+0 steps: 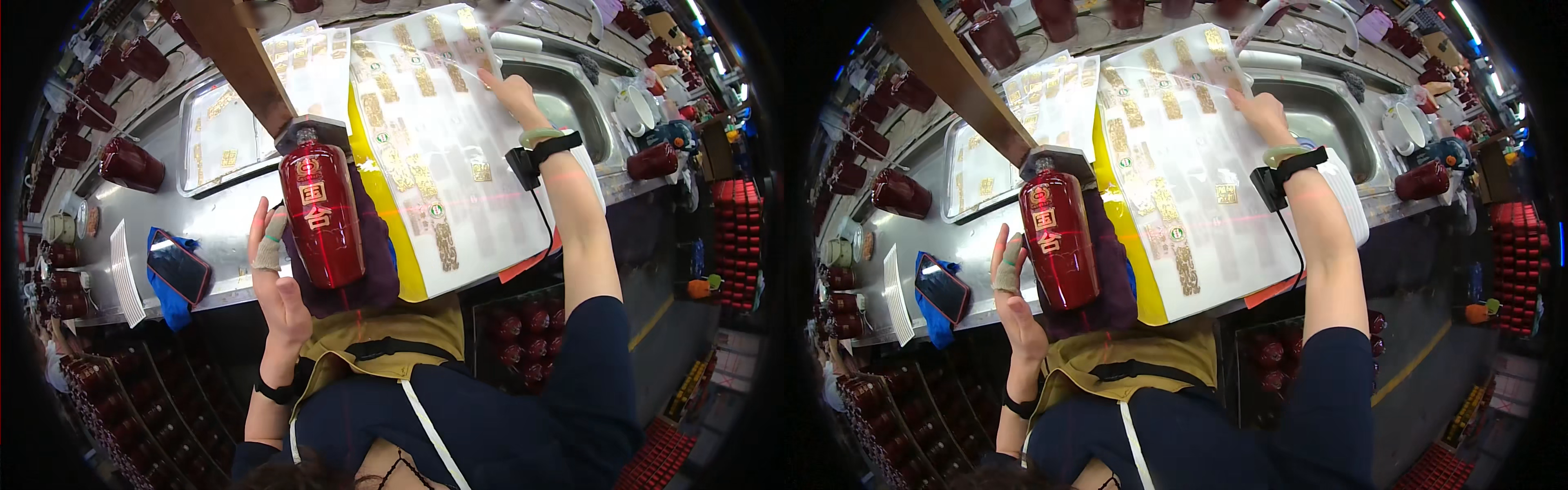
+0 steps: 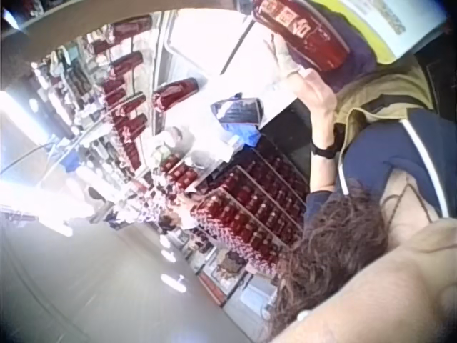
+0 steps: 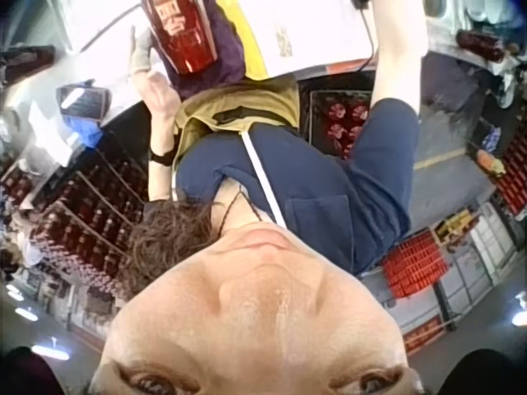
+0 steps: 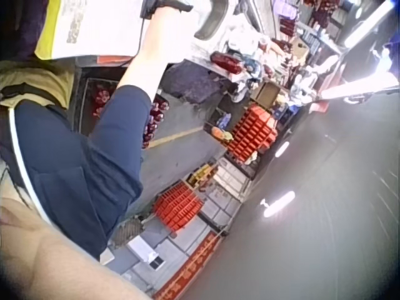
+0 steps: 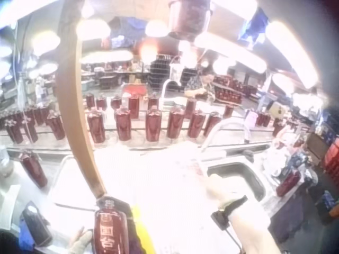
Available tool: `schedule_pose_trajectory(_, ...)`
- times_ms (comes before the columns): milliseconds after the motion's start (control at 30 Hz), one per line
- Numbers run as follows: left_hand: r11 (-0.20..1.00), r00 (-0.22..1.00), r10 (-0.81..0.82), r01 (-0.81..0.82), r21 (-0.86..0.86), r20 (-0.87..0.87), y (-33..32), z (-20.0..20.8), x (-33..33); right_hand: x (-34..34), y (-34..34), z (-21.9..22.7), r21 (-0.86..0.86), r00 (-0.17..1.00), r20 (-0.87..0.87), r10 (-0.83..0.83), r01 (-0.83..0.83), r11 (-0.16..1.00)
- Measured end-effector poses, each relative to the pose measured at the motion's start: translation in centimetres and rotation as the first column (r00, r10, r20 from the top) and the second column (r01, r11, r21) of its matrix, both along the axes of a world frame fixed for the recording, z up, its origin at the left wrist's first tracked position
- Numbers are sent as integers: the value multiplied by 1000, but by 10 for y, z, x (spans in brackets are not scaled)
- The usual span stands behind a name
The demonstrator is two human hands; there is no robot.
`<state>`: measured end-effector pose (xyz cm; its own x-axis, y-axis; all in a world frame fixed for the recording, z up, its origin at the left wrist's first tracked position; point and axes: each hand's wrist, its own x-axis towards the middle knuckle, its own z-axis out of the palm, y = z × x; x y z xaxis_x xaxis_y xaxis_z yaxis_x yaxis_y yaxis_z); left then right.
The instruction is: Manual application of decorative labels and seals to red wine or liquor bottles at an industrial workstation.
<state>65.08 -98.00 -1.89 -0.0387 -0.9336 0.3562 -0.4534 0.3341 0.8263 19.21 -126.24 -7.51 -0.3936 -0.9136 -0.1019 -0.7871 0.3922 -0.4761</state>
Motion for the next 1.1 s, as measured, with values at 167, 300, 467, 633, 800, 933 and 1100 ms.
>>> schedule_pose_trajectory(167,999,999,30,-31,23,10,-3,1,3,-7,-3,-11,-86,995,87,41,-33,996)
schedule_pose_trajectory(300,1000,1000,18,-18,22,-4,-8,0,4,-27,-7,-12,-49,987,26,157,-155,987)
schedule_pose_trajectory(467,999,999,46,-46,16,10,-10,0,7,-75,-15,-15,-29,670,721,-175,281,959)
schedule_pose_trajectory(633,998,999,48,-47,29,-23,-8,0,9,-105,2,-19,12,336,914,-229,540,842)
schedule_pose_trajectory(800,999,999,38,-38,24,-19,-10,-1,9,-91,-12,9,32,169,983,-66,196,980)
schedule_pose_trajectory(933,999,999,33,-33,24,-21,-13,-1,7,-77,-24,32,-40,307,952,4,112,993)
schedule_pose_trajectory(1100,999,999,39,-38,12,-34,-12,-1,7,-73,3,11,-31,567,779,-268,463,886)
